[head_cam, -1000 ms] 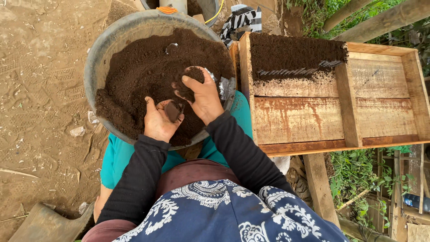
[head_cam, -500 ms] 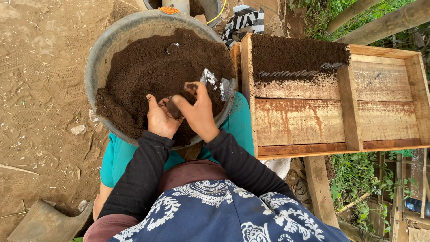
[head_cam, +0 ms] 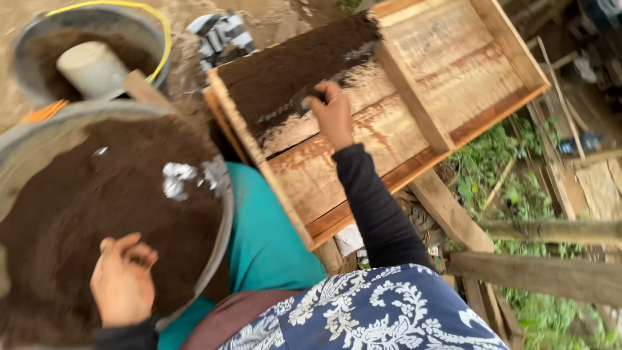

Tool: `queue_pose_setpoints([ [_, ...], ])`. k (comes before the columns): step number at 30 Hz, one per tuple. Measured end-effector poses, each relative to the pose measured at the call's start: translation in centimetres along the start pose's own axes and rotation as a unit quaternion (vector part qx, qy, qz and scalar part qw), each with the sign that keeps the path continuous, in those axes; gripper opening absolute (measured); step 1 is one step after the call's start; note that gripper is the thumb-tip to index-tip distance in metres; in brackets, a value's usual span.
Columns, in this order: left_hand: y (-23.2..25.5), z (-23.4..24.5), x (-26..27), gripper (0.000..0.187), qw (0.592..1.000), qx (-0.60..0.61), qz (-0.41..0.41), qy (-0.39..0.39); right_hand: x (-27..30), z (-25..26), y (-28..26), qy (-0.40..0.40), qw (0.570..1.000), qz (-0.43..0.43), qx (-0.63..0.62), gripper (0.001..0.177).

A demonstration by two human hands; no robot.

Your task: The person scoops dark soil from a large basin and wraps it into small pieces of aluminum foil. They then place the wrapped soil packets into a wooden tray with compartments.

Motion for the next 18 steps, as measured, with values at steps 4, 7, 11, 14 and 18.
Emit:
queue_pose_setpoints([
  [4, 1.8, -0.3, 2.2, 0.031, 0.987, -0.123, 0.002, 0.103, -5.7, 7.8, 4.1, 0.088, 0.991, -0.075, 0.073, 0.011],
  [7, 4.9, -1.0, 3.4, 0.036, 0.929, -0.318, -0.138, 0.131, -8.8, 9.4, 8.2, 0.103, 0.98, -0.153, 0.078, 0.01],
  [11, 4.4, -1.1, 2.2, 0.045, 0.847, -0.505, -0.135, 0.102, -12.4, 7.3, 14.0, 0.064, 0.975, -0.175, 0.12, 0.017],
  [14, 5.6, -2.4, 2.9, 0.039, 0.829, -0.527, -0.137, 0.123, -15.0, 5.4, 17.2, 0.032, 0.981, -0.125, 0.146, 0.014],
  [18, 5.8, -2.6, 3.9, 0.021, 0.866, -0.454, -0.146, 0.148, -13.5, 3.6, 12.8, -0.027, 0.99, -0.005, 0.136, 0.021],
])
Point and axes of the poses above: each hand's wrist, its own x-axis away from the middle knuckle, its own z-axis out of the back of the hand, y = z × x, the point moved 10 cm from there along -x, towards the middle knuckle, and after that the axes turned 2 degrees about -x, right-handed, at the moved point
